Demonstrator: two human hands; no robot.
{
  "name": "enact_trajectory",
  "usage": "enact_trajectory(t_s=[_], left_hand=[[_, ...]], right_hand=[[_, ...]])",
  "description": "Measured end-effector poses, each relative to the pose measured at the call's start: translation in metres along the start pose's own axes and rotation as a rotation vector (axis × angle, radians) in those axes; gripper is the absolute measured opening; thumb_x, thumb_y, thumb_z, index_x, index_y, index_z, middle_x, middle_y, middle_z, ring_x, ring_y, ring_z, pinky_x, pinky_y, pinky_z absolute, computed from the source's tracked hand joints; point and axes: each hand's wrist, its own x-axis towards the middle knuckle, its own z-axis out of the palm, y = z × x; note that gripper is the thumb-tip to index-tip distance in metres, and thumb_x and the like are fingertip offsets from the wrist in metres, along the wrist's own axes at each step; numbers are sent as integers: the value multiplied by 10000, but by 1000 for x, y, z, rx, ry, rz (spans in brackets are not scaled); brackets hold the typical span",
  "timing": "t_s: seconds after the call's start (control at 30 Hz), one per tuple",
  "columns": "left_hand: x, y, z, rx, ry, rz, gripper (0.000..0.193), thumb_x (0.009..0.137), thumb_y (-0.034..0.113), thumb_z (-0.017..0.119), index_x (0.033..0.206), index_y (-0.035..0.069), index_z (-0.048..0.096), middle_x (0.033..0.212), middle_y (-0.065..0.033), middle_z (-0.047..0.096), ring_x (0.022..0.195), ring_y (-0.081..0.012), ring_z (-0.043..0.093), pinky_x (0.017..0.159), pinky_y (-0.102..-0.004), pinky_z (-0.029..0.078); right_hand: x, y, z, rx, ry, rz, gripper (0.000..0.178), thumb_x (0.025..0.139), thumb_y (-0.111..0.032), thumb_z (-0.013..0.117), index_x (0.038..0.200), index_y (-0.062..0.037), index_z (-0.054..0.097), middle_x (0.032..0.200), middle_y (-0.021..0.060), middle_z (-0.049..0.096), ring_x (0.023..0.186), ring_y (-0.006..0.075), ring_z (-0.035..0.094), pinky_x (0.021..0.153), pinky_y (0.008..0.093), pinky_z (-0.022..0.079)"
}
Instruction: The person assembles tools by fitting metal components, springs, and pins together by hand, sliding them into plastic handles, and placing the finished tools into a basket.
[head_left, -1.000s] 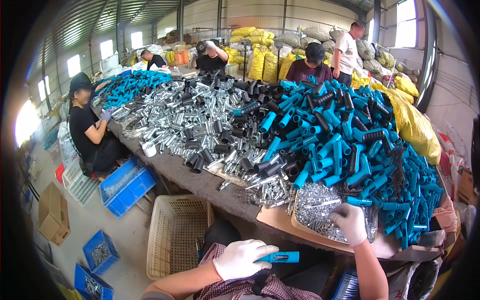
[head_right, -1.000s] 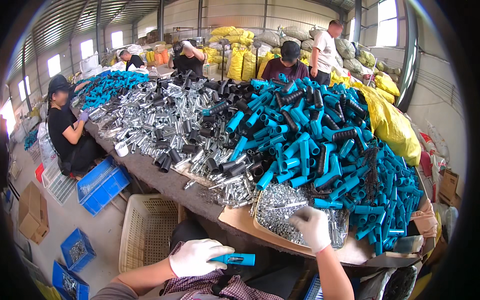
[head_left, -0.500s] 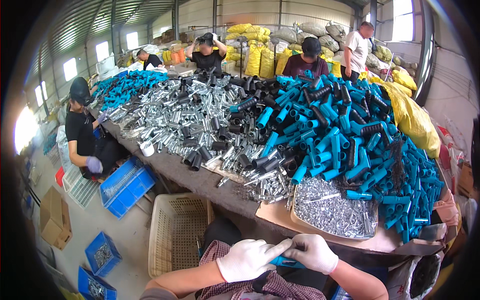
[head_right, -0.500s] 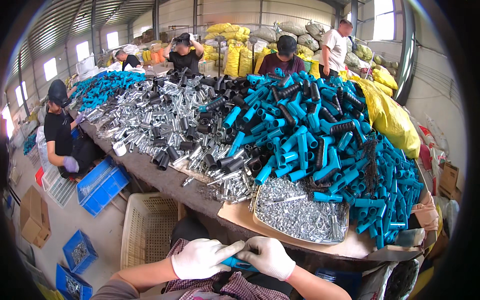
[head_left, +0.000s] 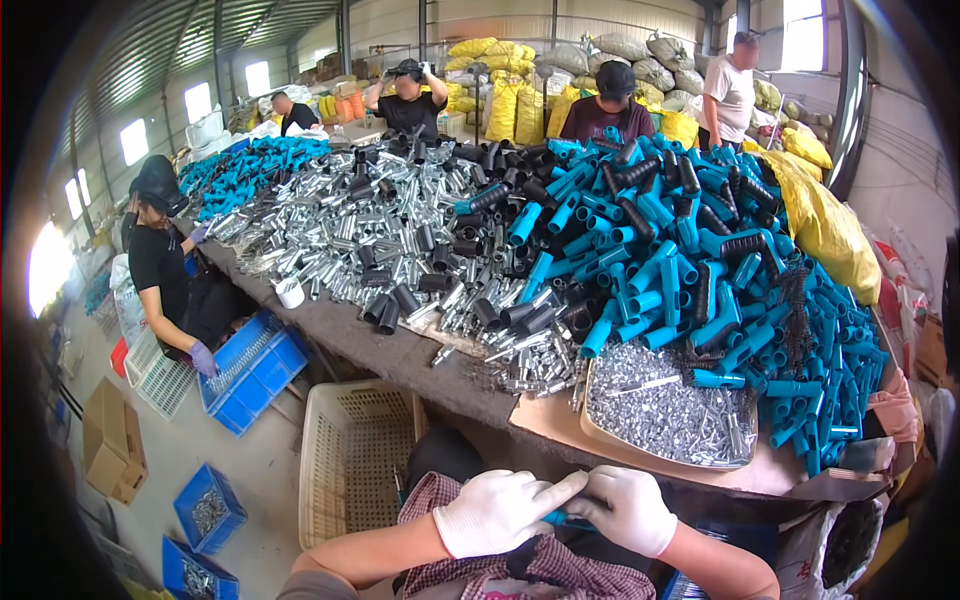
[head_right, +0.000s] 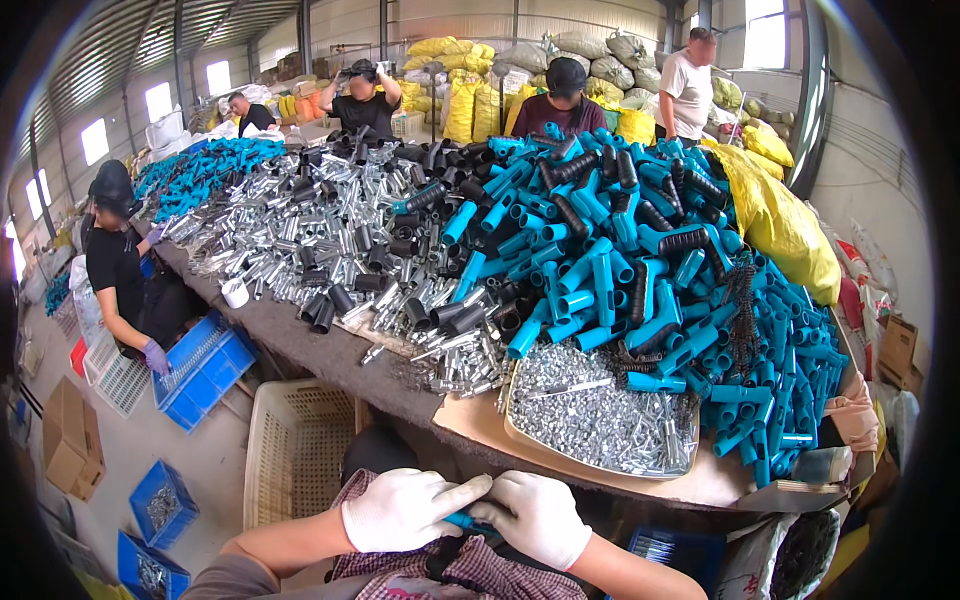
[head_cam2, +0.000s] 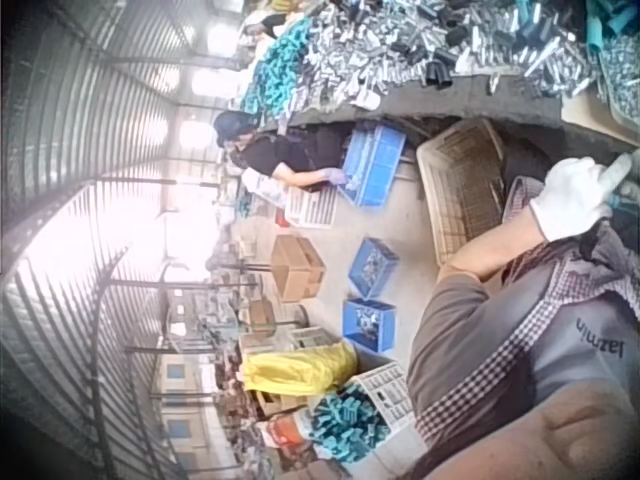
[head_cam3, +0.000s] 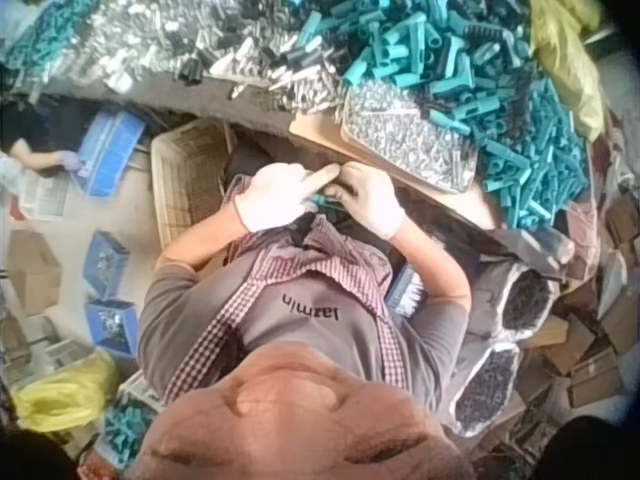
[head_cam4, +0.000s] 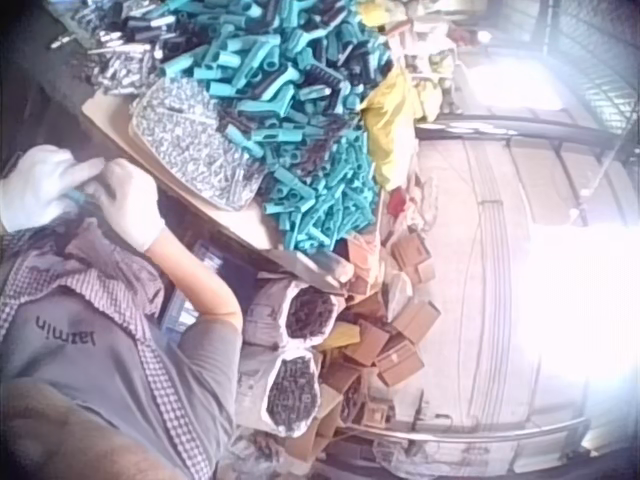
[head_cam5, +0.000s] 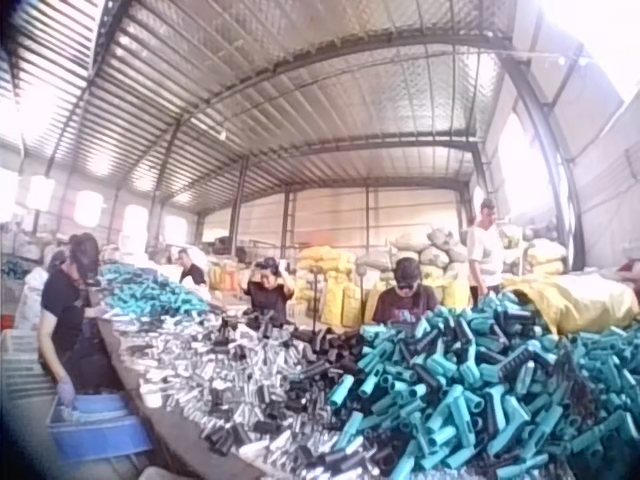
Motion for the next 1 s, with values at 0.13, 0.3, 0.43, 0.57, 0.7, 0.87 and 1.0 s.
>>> enact_trajectory(t_s=[0.13,0.3,0.43,0.57,0.7,0.87,1.0], left_hand=[[-1,-1,1,-8,8,1,807,792,265,754,1496,72,409,791,-44,603,725,-213,619,674,-344,528],[1,1,-2,-7,-15,6,807,789,257,755,1494,71,410,815,-42,613,731,-216,619,677,-344,528],[2,4,-6,-11,-14,19,795,787,245,757,1486,70,421,830,-45,616,734,-217,619,677,-347,528],[0,3,-7,-15,-15,24,787,782,239,759,1478,69,434,837,-45,622,736,-217,620,683,-347,529],[2,5,-10,-28,0,11,765,775,251,772,1448,54,467,817,-57,613,730,-234,618,663,-364,521],[3,7,-11,-48,29,14,734,767,262,788,1412,50,508,807,-76,612,721,-253,619,644,-379,517],[1,7,-13,26,-29,7,763,788,260,748,1463,66,449,893,-27,650,756,-200,625,698,-334,525]], right_hand=[[-5,-2,2,-28,61,-120,223,813,-262,768,881,-66,685,810,107,662,725,308,673,633,396,541],[-10,-3,-1,-53,43,-134,224,806,-257,773,913,-75,699,862,97,687,755,288,694,651,375,557],[-14,-5,-3,-43,42,-133,269,795,-262,785,968,-70,707,930,100,705,797,288,705,684,366,569],[-18,-8,-3,13,1,-68,352,773,-280,802,1027,-60,695,973,114,700,834,293,705,712,370,573],[-22,-10,1,-32,-8,-49,477,744,-294,817,1119,-46,659,1020,132,692,894,295,704,752,375,578],[-26,-8,5,-50,-12,-53,515,736,-291,818,1151,-40,642,1030,136,689,908,299,703,756,377,579],[-25,-11,5,-84,4,-77,502,738,-279,811,1144,-40,640,1011,135,687,889,299,701,735,376,576]])
